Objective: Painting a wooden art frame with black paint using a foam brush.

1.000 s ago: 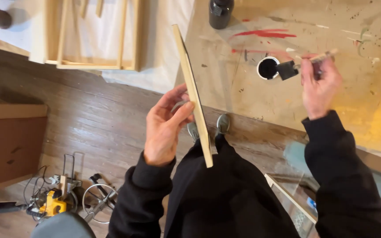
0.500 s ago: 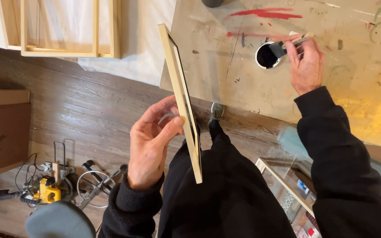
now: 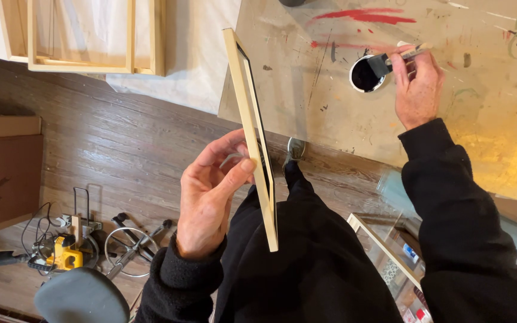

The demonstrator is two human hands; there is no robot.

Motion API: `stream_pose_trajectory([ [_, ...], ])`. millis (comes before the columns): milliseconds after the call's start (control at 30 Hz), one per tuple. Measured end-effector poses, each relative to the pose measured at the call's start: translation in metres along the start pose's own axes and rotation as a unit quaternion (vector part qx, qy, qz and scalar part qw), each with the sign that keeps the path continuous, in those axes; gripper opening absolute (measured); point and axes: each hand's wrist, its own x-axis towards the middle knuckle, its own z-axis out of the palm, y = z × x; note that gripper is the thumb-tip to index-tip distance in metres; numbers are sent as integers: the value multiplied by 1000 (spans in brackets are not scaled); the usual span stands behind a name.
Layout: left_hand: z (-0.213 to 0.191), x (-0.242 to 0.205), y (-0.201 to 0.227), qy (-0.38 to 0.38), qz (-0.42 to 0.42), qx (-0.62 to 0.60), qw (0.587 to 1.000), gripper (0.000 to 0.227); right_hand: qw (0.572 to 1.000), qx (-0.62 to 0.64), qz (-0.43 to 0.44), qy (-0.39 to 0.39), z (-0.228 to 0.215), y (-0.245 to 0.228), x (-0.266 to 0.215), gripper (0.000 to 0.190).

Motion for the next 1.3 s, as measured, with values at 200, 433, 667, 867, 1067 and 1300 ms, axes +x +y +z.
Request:
stream_pose_trajectory([
  [200,-1,1,0,2,0,-1,1000,42,1000,12,21,-7,8,-1,-3,17],
  [433,0,2,0,2,3,0,1000,41,999,22,34,-22,10,-11,-8,15],
  [667,2,4,1,-2,-8,-2,1000,39,998,45,36,-38,8,-11,-8,12],
  [867,0,10,-7,-17,5,-10,1000,39,962,244,116,29,-29,23,-2,14],
  [1067,-1,16,-13,-63,13,-22,998,40,893,425,145,-40,-93,-91,-4,25],
  [1300,0,19,-4,-82,-33,-78,993,37,940,282,15,-190,-88,-236,-3,20],
])
